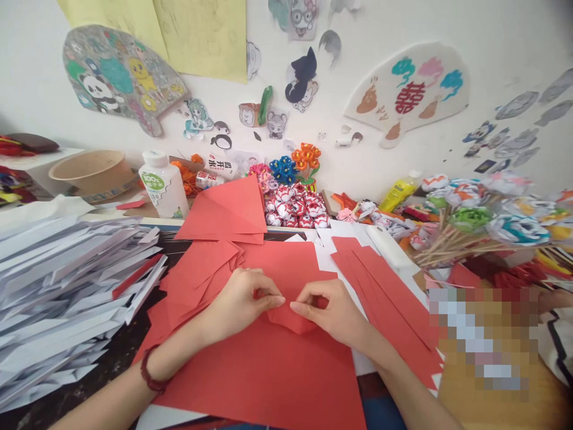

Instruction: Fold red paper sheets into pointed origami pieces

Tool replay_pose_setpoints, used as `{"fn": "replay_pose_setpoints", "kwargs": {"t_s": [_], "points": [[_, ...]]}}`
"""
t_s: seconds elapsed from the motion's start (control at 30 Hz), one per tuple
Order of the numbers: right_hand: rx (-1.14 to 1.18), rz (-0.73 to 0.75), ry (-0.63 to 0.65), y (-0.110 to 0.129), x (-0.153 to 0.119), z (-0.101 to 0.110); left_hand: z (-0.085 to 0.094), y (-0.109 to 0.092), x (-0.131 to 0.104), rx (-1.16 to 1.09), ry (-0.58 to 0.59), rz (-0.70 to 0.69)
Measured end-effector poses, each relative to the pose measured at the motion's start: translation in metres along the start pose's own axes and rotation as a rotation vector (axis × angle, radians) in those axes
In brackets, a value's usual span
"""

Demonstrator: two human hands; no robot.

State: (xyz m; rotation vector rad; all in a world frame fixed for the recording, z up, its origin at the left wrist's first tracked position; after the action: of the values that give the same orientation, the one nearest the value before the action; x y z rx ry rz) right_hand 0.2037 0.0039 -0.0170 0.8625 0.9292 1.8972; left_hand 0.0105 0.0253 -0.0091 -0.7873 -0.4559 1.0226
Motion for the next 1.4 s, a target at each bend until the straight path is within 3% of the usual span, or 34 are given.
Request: {"fn": "replay_pose_setpoints", "kwargs": {"t_s": [0.17,0.37,0.47,0.6,0.73,0.9,1.13,1.4], "points": [[0.013,-0.020,0.039,-0.003,-0.001,0.003,0.002,0.007,0.001,-0.009,-0.037,0.059],[-0.097,0.049,-0.233,-0.008,0.002,0.010,0.013,0.006,0.000,-0.026,-0.312,0.108],[0.073,-0.029,-0.281,-0.012,0.002,0.010,0.009,0.003,0.000,-0.020,-0.273,0.074],[0.431,-0.145,-0.131,-0.010,0.003,0.003,-0.005,0.000,-0.001,-0.026,-0.155,-0.008],[0.507,-0.210,0.073,-0.007,0.003,-0.003,-0.008,-0.001,-0.002,-0.064,-0.124,0.013],[0.364,-0.218,-0.007,-0.013,0.003,0.005,-0.003,0.005,-0.002,0.064,-0.006,0.000],[0.045,-0.199,0.023,-0.023,0.001,0.012,-0.010,0.015,-0.005,0.487,-0.052,0.007],[-0.175,-0.148,-0.028,-0.024,0.002,0.003,-0.011,0.015,-0.003,0.332,-0.093,-0.033]]}}
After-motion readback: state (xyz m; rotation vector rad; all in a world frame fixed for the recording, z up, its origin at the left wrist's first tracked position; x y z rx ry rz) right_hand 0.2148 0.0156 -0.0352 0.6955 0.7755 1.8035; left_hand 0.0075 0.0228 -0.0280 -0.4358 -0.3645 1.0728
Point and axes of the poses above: each hand's wrist, its own x-axis towards the middle knuckle, its own z-axis out of the back of the hand, y = z × x, the point moved 2 cm from there along x, towards the middle knuckle, and after that the axes turned 8 degrees about z, right-handed, at the moved point
